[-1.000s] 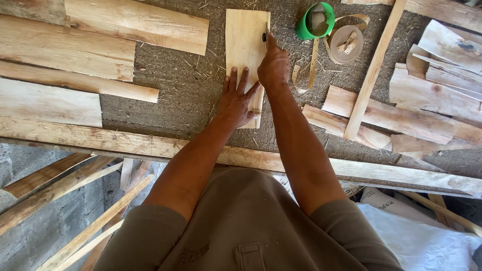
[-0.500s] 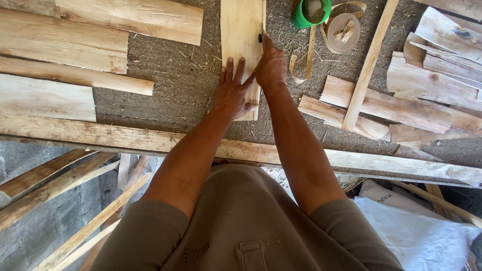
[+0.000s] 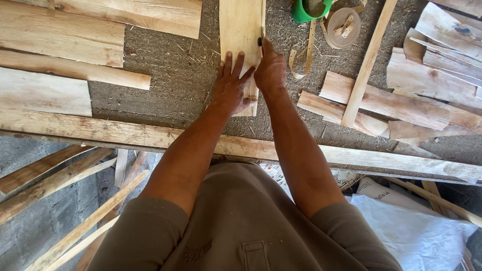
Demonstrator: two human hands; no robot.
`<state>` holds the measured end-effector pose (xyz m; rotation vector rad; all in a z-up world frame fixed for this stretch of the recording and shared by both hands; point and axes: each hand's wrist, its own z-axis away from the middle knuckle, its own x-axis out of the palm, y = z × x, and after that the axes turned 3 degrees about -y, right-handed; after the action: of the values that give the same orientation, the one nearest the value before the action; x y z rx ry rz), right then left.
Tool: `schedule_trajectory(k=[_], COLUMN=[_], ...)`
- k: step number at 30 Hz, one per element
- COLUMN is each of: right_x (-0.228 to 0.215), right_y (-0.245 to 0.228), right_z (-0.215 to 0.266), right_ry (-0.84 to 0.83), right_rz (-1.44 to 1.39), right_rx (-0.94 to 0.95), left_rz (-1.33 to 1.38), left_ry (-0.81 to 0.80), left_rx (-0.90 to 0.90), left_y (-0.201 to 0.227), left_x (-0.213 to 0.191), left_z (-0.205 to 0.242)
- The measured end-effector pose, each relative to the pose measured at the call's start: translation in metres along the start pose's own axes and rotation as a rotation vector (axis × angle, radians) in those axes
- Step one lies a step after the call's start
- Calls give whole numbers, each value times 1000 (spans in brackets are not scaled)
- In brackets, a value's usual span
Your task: Shaving the edges of thin wood strips and arranging them on a workbench.
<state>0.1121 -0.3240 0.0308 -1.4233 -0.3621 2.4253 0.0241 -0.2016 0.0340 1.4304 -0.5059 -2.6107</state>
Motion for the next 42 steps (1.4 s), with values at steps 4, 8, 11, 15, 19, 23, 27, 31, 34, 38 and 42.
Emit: schedule_trajectory(k=[4, 8, 11, 15, 19, 23, 27, 31, 34, 38, 42], right_x=[3, 4, 7, 2, 33, 25, 10, 15, 29, 24, 19], right_y=[5, 4, 7, 1, 33, 25, 11, 17, 29, 29, 29], right_z=[8, 19, 29, 43, 35, 47, 65, 77, 81, 90, 96], right_ry=[6, -34, -14, -76, -73, 57, -131, -85, 13, -7, -30], right_rz=[87, 44, 46, 73, 39, 127, 148, 89, 61, 89, 45], right_rx=[-29, 39, 30, 100, 100, -39, 92, 78, -36, -12, -18], left_rz=[41, 32, 28, 39, 27, 43, 2, -11, -13, 27, 12], left_ry=[10, -7, 0, 13, 20, -26, -35, -28, -4, 20, 62], left_rx=[1, -18, -16, -22, -12, -23, -22, -28, -24, -17, -11], left_y=[0, 0, 1, 2, 2, 2, 0, 0, -1, 1, -1], left_x=[2, 0, -2, 0, 1, -1, 2, 5, 6, 3, 6], left_z=[0, 0, 1, 1, 0, -1, -4, -6, -5, -1, -1])
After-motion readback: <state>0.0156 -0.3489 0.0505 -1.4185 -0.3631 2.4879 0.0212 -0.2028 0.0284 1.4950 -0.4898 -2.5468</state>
